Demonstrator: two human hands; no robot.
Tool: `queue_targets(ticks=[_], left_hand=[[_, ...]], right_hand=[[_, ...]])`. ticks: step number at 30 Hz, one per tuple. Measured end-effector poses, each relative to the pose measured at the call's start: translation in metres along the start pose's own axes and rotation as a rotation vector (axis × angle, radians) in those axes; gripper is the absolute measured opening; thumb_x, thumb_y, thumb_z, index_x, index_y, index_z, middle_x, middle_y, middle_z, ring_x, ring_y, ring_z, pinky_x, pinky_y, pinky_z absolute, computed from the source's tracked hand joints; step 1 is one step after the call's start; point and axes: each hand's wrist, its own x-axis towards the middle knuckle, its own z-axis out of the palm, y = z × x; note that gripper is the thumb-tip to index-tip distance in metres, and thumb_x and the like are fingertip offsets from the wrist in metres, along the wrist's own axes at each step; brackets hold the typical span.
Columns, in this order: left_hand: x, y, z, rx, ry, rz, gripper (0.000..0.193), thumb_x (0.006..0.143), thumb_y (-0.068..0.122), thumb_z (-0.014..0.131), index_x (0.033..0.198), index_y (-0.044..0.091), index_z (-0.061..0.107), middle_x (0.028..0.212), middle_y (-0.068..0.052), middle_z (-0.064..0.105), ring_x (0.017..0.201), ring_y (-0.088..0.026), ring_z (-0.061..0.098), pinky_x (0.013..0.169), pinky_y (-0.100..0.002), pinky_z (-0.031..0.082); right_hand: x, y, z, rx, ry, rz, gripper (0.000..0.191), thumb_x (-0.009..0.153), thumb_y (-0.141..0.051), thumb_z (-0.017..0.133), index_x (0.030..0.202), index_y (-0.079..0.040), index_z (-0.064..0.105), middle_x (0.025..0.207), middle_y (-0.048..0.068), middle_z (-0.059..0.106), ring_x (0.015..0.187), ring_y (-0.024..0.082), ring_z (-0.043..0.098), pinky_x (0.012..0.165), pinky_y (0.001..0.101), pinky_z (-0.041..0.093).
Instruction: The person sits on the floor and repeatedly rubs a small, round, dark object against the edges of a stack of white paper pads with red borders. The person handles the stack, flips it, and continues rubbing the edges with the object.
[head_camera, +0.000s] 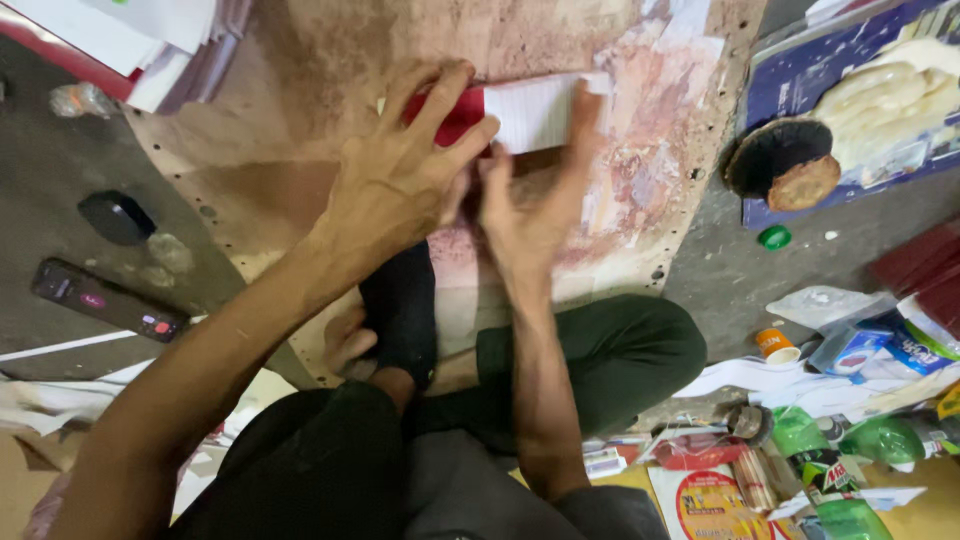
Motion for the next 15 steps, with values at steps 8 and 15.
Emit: queue_targets(ticks=[8, 15], left_hand=[[-0.003, -0.003, 0.01, 0.018, 0.11, 0.001, 0.033, 0.095, 0.03, 0.081, 0.125, 0.026, 0.071, 0.144, -0.006, 0.053, 0.141, -0.027, 0.048, 0.107, -0.054, 0.047], [-0.004, -0.006, 0.013, 0.027, 0.097, 0.002, 0.035, 0.091, 0.027, 0.082, 0.124, 0.024, 0.07, 0.149, -0.005, 0.055, 0.141, -0.026, 0.052, 0.109, -0.053, 0.047]], right_hand=[[0.003, -0.011, -0.008, -0.312, 0.105, -0.098, 0.109, 0.085, -0.022, 0.087, 0.165, -0.005, 0.015, 0.17, 0.017, 0.019, 0.162, 0.036, 0.006, 0.135, 0.0515, 0.009], [-0.002, -0.025, -0.007, -0.305, 0.078, -0.148, 0.088, 0.092, -0.019, 0.088, 0.157, -0.005, 0.032, 0.158, 0.015, 0.03, 0.149, 0.033, 0.028, 0.121, 0.0492, 0.029]])
